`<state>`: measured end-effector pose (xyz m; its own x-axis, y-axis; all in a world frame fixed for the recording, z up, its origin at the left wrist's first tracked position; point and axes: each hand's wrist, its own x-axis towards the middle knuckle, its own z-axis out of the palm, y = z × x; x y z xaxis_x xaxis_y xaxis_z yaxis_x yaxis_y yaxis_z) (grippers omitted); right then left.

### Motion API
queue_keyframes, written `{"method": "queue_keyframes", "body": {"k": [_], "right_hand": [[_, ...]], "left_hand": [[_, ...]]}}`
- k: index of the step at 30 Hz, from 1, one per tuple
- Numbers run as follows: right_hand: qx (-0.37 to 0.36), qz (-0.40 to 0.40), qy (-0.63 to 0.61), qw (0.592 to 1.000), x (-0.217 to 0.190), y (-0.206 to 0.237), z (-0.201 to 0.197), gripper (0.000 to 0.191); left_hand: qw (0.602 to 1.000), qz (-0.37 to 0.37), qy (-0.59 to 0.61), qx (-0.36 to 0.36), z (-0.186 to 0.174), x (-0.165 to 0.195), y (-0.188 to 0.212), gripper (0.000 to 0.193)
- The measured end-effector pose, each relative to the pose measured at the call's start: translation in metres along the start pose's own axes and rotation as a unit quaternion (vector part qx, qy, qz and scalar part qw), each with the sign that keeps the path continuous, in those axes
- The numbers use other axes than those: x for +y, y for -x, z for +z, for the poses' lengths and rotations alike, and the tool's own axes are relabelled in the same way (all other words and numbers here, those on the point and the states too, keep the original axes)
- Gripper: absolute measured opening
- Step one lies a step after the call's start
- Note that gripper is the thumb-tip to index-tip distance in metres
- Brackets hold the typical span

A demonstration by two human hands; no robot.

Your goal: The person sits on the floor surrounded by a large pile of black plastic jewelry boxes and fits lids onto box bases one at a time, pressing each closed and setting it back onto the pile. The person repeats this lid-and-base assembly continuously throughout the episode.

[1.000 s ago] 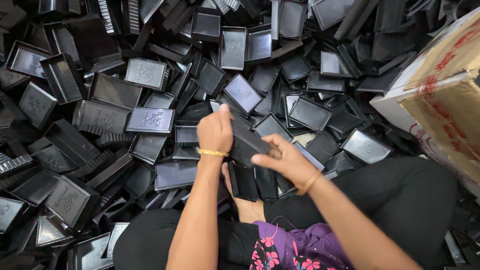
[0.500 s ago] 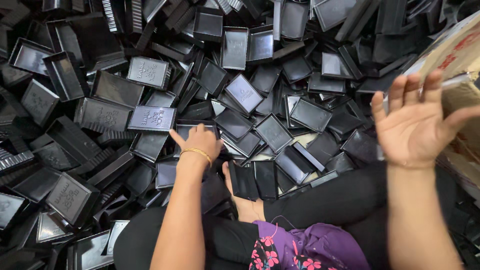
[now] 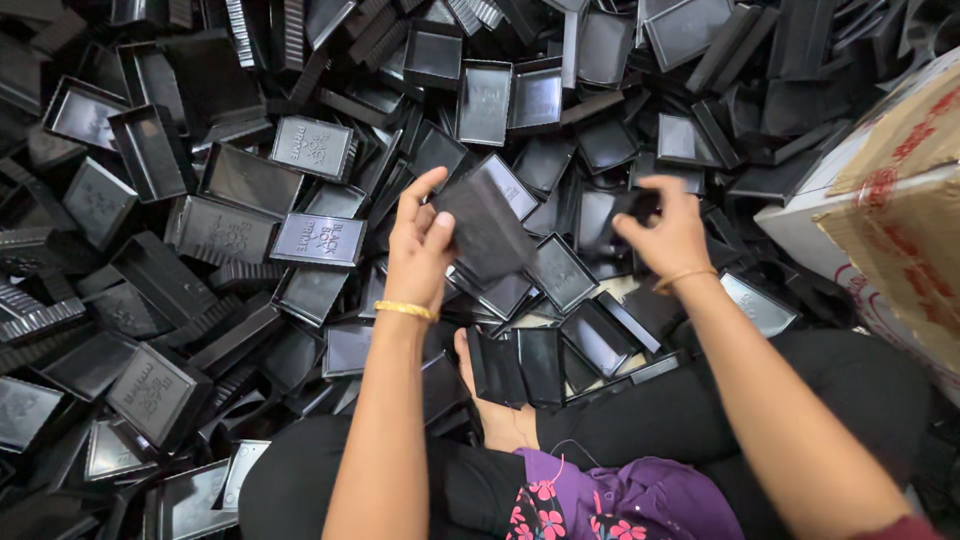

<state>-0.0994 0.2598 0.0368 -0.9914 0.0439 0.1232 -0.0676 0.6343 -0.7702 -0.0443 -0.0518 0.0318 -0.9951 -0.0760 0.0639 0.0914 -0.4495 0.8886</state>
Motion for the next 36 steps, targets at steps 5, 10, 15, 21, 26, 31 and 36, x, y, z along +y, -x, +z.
{"method": "queue_keyframes", "body": {"k": [5,10,15,21,26,31,36], "right_hand": [[-0.157,0.286,-0.477,0.816,-0.034,0.033,0.022,0.026],[-0.173,0.112,-0.38,0.902,-0.076,0.079,0.073,0.049],[-0.167,0.042,-0.22,0.96,-0.094,0.096,0.083,0.061],[-0.344,0.172,-0.397,0.833,-0.082,0.091,0.052,0.048],[-0.412,0.166,-0.447,0.777,-0.084,0.093,0.038,0.043],[-0.156,-0.012,-0.324,0.933,-0.09,0.123,0.06,0.042],[-0.121,-0.033,-0.207,0.97,-0.079,0.115,0.049,0.029]], "left_hand": [[0.947,-0.102,0.298,0.063,0.007,-0.021,-0.006,0.057],[0.975,-0.074,0.198,0.065,0.012,-0.047,0.001,0.053],[0.993,-0.022,0.099,0.065,0.018,-0.049,0.005,0.049],[0.986,0.074,-0.147,0.025,0.008,-0.016,0.002,0.063],[0.934,0.143,-0.305,0.122,0.006,-0.005,0.005,0.069],[0.887,0.147,-0.369,0.236,0.01,-0.004,0.01,0.068],[0.929,0.141,-0.292,0.177,0.012,-0.015,0.006,0.066]]}}
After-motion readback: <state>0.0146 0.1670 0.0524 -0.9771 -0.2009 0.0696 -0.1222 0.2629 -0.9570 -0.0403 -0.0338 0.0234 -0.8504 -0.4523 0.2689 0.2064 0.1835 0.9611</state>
